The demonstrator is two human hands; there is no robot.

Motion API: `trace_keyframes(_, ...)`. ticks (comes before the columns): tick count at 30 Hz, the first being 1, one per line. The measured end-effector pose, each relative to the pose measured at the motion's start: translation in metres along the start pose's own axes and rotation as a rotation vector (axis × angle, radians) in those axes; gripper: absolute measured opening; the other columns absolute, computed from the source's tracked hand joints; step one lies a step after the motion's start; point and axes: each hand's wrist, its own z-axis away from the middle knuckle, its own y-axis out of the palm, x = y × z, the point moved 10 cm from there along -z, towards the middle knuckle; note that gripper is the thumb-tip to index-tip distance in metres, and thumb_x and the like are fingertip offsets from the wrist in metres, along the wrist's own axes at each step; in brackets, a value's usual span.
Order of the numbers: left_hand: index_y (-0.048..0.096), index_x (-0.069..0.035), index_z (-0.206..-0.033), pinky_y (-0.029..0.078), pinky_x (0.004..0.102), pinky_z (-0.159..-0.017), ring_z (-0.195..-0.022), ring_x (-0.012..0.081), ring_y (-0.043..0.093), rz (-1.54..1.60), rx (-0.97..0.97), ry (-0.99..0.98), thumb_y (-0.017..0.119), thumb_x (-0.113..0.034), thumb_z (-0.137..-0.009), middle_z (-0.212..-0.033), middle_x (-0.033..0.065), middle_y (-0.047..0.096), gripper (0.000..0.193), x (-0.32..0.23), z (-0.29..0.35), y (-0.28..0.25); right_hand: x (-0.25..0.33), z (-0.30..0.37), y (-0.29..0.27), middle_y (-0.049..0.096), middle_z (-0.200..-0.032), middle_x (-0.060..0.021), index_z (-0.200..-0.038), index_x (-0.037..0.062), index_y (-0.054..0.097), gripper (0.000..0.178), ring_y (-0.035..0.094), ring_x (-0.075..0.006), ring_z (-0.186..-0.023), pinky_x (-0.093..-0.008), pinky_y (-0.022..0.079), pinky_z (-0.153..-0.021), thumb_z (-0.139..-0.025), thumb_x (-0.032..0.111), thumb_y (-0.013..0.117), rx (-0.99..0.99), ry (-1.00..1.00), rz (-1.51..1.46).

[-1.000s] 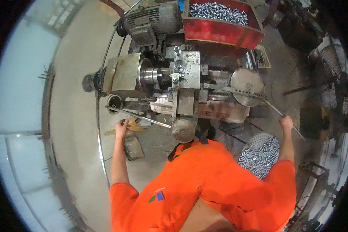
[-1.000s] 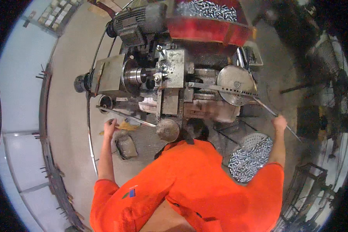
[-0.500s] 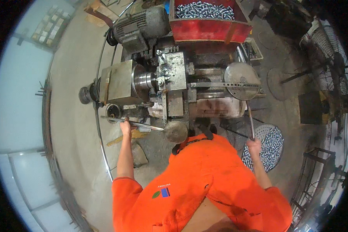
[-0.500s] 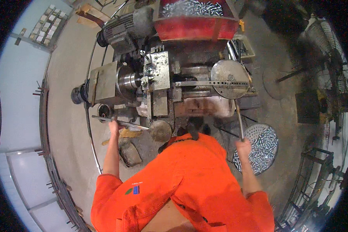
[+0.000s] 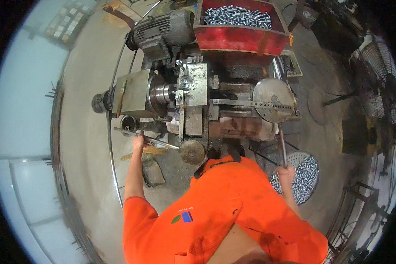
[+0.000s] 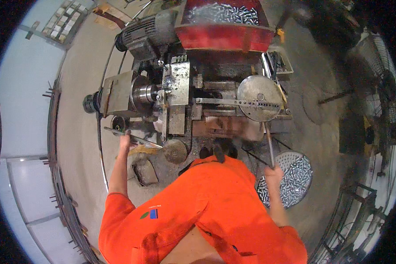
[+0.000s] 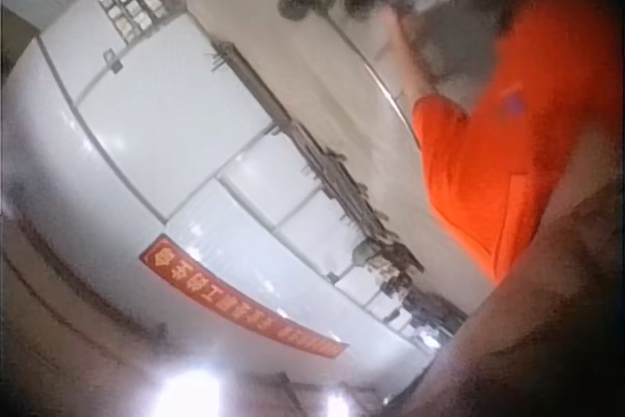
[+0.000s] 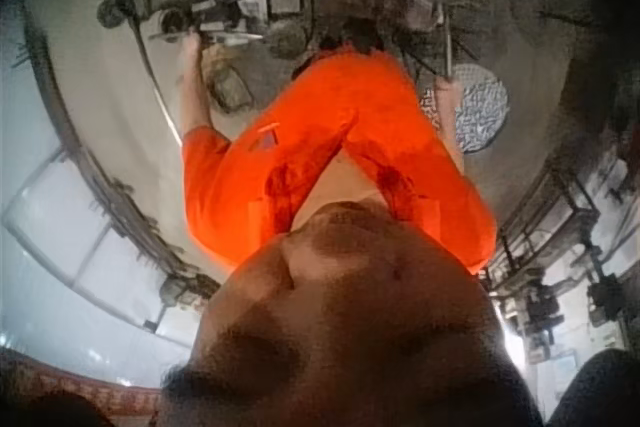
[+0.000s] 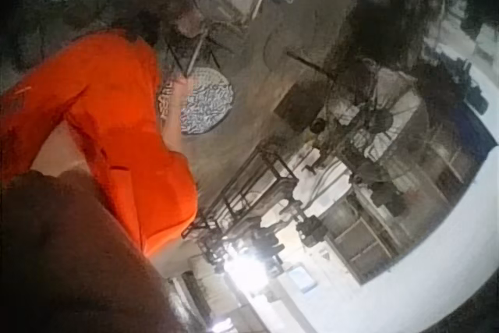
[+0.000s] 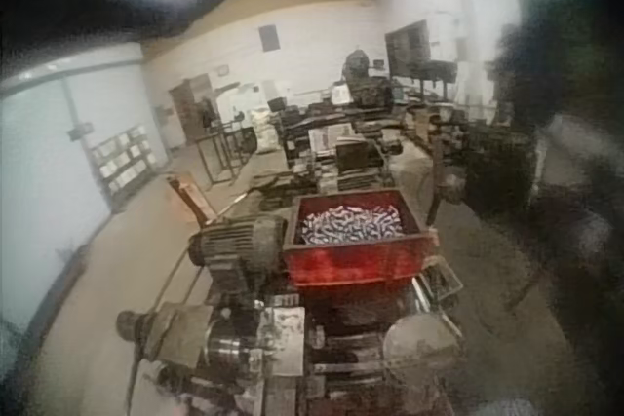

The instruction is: The person operates a metal forming machine, repeatedly inserting metal rods into the machine and using a long metal rod to push them through. The person removes the formed metal pieces and places them into a perforated metal basket.

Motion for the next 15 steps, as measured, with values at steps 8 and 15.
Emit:
trace_keyframes(8, 0.053, 0.007, -0.070, 0.046, 0.0336, -0.040, -0.044, 0.0252, 0.058, 0.035, 0.034, -0.004, 0.050, -0.038, -0.087, -0.057, 0.0149, 0.057, 0.048, 0.015, -0.012, 0.007, 0.006, -0.164, -0.112, 0.059, -0.096, -0.0165, -0.100, 0.0058, 0.059, 0.044, 0.057, -0.0326, -0.090, -0.0451, 0.046, -0.076, -0.064, 0.030, 0.063, -0.122, -0.077, 0.816)
trace_keyframes(15, 0.056, 0.007, -0.093, 0.049, 0.0297, -0.049, -0.053, 0.0206, 0.060, 0.478, 0.056, 0.021, 0.052, -0.040, -0.086, -0.069, 0.0140, 0.062, 0.048, 0.034, -0.002, -0.013, 0.111, -0.096, -0.080, 0.042, -0.129, -0.0190, -0.129, 0.0048, 0.040, 0.075, 0.041, -0.0364, -0.117, -0.0408, 0.032, -0.099, -0.060, 0.022, 0.064, -0.602, -0.412, 0.493)
